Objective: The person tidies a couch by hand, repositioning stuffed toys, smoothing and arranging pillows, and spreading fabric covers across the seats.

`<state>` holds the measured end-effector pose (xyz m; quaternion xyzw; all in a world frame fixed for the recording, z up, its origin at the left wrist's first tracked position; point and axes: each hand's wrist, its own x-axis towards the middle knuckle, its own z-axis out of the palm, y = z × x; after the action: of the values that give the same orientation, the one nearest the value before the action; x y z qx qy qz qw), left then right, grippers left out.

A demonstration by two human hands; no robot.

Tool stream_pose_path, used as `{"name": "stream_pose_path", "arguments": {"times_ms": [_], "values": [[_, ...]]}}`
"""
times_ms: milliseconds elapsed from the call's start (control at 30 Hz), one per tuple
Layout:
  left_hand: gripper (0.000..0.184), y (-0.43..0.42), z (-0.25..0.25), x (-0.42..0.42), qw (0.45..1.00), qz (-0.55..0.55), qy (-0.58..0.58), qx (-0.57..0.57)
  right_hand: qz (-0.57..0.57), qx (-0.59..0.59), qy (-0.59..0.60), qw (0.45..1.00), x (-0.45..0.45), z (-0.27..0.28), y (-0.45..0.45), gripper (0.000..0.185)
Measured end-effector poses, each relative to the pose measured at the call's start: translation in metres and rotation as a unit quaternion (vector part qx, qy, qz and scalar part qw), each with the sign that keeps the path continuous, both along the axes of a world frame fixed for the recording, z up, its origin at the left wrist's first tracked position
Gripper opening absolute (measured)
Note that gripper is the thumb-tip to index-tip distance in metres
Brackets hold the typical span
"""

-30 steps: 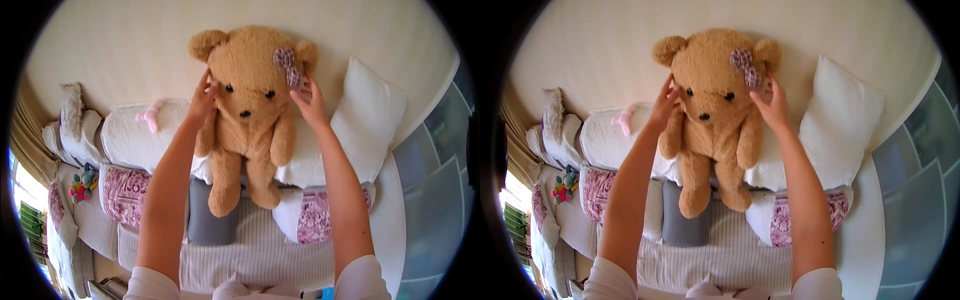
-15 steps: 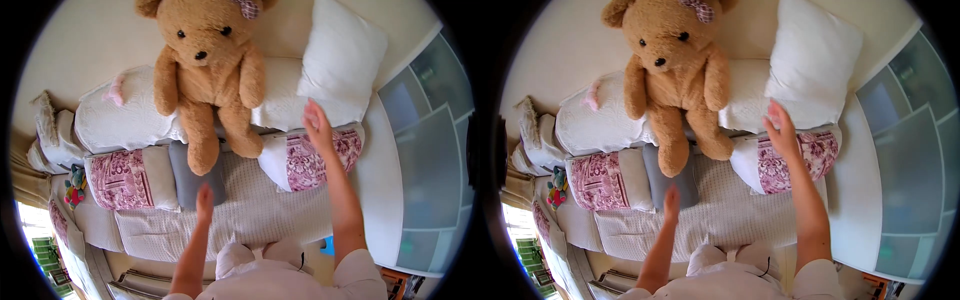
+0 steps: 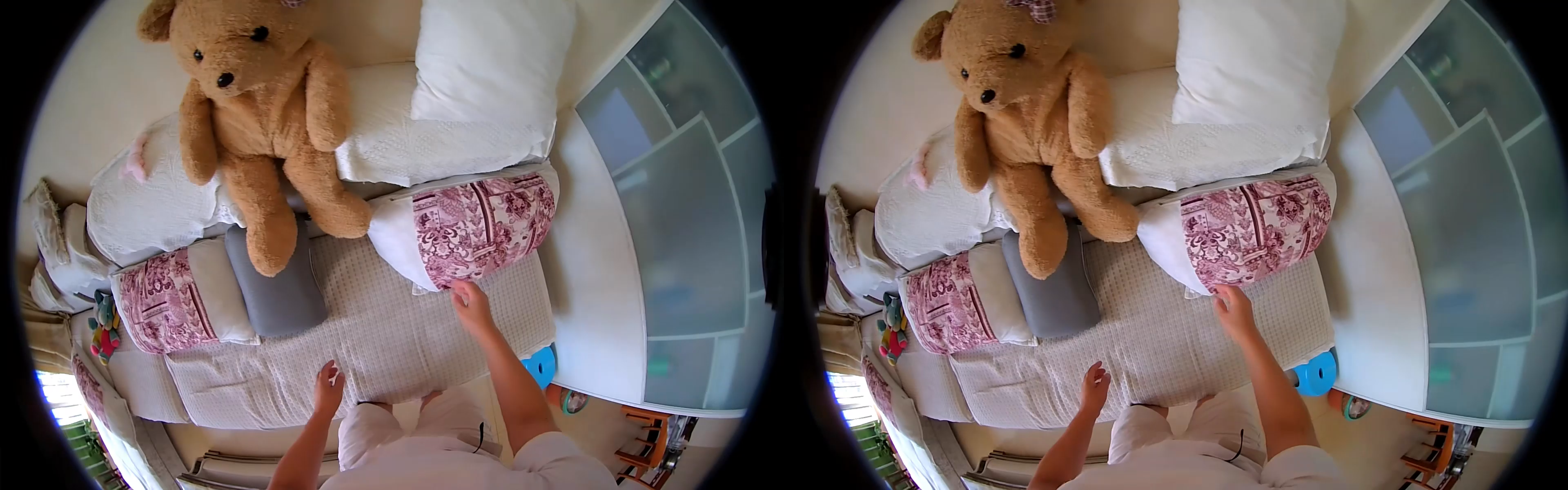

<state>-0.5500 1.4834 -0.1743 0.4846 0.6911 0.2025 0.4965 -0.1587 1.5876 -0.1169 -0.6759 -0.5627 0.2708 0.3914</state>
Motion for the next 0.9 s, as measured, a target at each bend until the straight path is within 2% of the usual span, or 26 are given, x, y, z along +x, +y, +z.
{"name": "stream_pose_path", "arguments": {"times_ms": [67,133,167,200,267,333,400,433,467,500,567,600,667,700,733,800,833,900], "values": [[0.044,-0.010,-0.009,0.019,1.000,0.003,-0.014,-0.010,0.001,-0.028,-0.098,0.995,0.021,-0.004,0.026,0.030],[0.044,-0.029,-0.011,0.043,0.999,-0.003,-0.019,-0.027,0.015,0.048,-0.181,0.982,0.051,-0.023,0.059,0.031],[0.044,-0.039,-0.012,0.059,0.999,-0.009,-0.030,-0.037,0.025,0.042,-0.164,0.985,0.065,-0.026,0.080,0.034],[0.042,-0.052,-0.014,0.074,0.999,0.006,-0.034,-0.040,0.035,0.053,-0.232,0.971,0.085,-0.042,0.099,0.043],[0.039,-0.080,-0.024,0.104,0.998,0.022,-0.011,-0.053,0.029,0.058,-0.329,0.942,0.106,-0.035,0.137,0.054],[0.036,-0.101,-0.031,0.136,0.997,0.038,0.013,-0.062,0.038,0.058,-0.359,0.931,0.126,-0.031,0.169,0.061],[0.035,-0.115,-0.035,0.174,0.986,0.077,-0.030,-0.143,0.044,0.063,-0.391,0.917,0.147,-0.033,0.184,0.067],[0.035,-0.120,-0.036,0.192,0.977,0.097,-0.052,-0.180,0.050,0.039,-0.408,0.911,0.154,-0.033,0.190,0.071],[0.036,-0.126,-0.044,0.210,0.980,0.069,-0.030,-0.185,0.056,0.017,-0.423,0.904,0.160,-0.035,0.197,0.076],[0.036,-0.116,-0.033,0.231,0.980,0.080,-0.026,-0.181,0.064,0.024,-0.418,0.906,0.165,-0.038,0.204,0.076],[0.036,-0.101,-0.010,0.273,0.972,0.079,-0.063,-0.213,0.106,-0.126,-0.408,0.898,0.173,-0.044,0.208,0.081],[0.036,-0.107,-0.019,0.287,0.971,0.086,-0.060,-0.215,0.103,-0.089,-0.401,0.906,0.176,-0.052,0.207,0.072],[0.036,-0.117,-0.044,0.307,0.959,0.097,-0.201,-0.174,0.122,-0.099,-0.377,0.913,0.185,-0.053,0.199,0.065],[0.036,-0.112,-0.038,0.313,0.959,0.102,-0.198,-0.175,0.134,-0.110,-0.356,0.918,0.188,-0.053,0.192,0.058],[0.036,-0.109,-0.033,0.317,0.959,0.090,-0.205,-0.174,0.126,-0.035,-0.342,0.931,0.193,-0.058,0.177,0.052],[0.035,-0.106,-0.022,0.316,0.959,0.073,-0.211,-0.175,0.128,-0.014,-0.326,0.936,0.202,-0.063,0.143,0.051],[0.034,-0.106,-0.019,0.313,0.955,0.098,-0.212,-0.185,0.131,0.006,-0.314,0.940,0.206,-0.064,0.126,0.051],[0.034,-0.108,-0.020,0.306,0.949,0.120,-0.217,-0.196,0.129,-0.008,-0.312,0.941,0.208,-0.062,0.087,0.036]]}}
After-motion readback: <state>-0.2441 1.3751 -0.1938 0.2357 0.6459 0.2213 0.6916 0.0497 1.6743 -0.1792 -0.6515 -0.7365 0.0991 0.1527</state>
